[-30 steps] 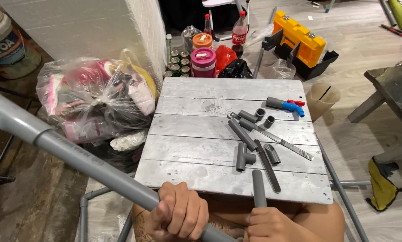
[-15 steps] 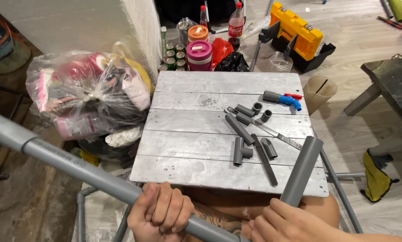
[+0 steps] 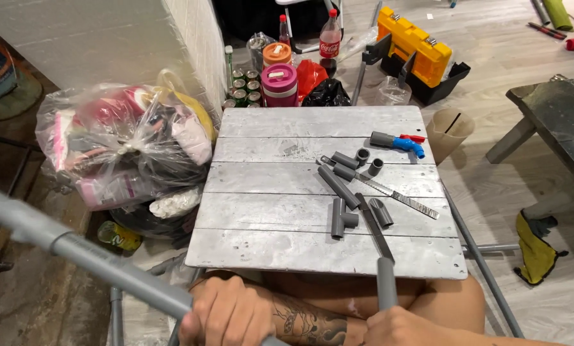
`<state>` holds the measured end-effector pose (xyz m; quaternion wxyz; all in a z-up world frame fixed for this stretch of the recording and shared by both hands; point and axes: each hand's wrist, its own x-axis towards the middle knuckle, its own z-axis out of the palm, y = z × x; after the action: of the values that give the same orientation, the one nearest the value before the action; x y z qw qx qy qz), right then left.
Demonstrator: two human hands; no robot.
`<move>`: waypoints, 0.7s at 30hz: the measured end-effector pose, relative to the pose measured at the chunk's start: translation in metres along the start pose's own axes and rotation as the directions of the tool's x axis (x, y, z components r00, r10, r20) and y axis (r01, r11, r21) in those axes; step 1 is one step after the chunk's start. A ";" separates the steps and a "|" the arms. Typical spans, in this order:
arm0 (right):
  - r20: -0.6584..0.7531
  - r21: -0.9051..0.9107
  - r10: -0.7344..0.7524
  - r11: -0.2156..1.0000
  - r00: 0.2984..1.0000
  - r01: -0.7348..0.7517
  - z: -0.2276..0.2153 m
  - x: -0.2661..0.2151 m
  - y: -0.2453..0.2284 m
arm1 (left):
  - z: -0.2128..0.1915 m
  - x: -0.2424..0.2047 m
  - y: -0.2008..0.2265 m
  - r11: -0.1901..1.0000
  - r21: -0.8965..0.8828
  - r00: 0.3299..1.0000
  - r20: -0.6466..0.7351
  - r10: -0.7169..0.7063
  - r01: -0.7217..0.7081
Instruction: Assembling a structure using PVC pipes and various plastic connectors on a low wooden table while sitting on the floor.
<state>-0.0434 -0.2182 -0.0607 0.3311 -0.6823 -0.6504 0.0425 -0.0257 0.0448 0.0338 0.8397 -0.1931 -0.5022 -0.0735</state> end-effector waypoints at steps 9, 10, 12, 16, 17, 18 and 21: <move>0.404 -0.532 0.315 0.845 0.859 -0.060 -0.019 -0.007 -0.016 | 0.019 -0.034 0.033 0.884 0.444 0.916 -0.397 0.052 0.143; 0.490 -0.676 0.475 0.736 0.731 -0.026 -0.032 0.002 -0.033 | 0.021 -0.045 0.045 0.763 0.613 0.845 -0.504 0.177 0.206; 0.342 -0.740 0.420 0.672 0.841 -0.034 -0.013 -0.067 0.035 | -0.016 -0.082 0.103 0.800 0.576 0.967 -0.065 0.247 -0.166; -0.185 -0.711 0.700 0.389 0.690 -0.585 -0.013 -0.155 0.095 | 0.019 -0.075 0.142 0.666 0.719 0.965 0.027 0.262 -0.201; -0.177 -0.716 0.700 0.391 0.692 -0.579 -0.019 -0.153 0.102 | 0.029 -0.066 0.122 0.663 0.719 0.962 0.029 0.271 -0.209; -0.222 -0.689 0.832 0.234 0.508 -0.686 -0.024 -0.148 0.110 | 0.039 -0.055 0.104 0.502 0.865 0.902 -0.213 0.375 -0.005; -0.277 -0.550 0.932 0.047 0.235 -0.834 -0.044 -0.102 0.114 | 0.033 -0.057 0.086 0.447 0.859 0.759 -0.460 0.462 0.249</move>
<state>0.0612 -0.3217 -0.1223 -0.0538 -0.9914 -0.0883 0.0808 -0.0533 0.1326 -0.0231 0.9312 0.2780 -0.1306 0.1960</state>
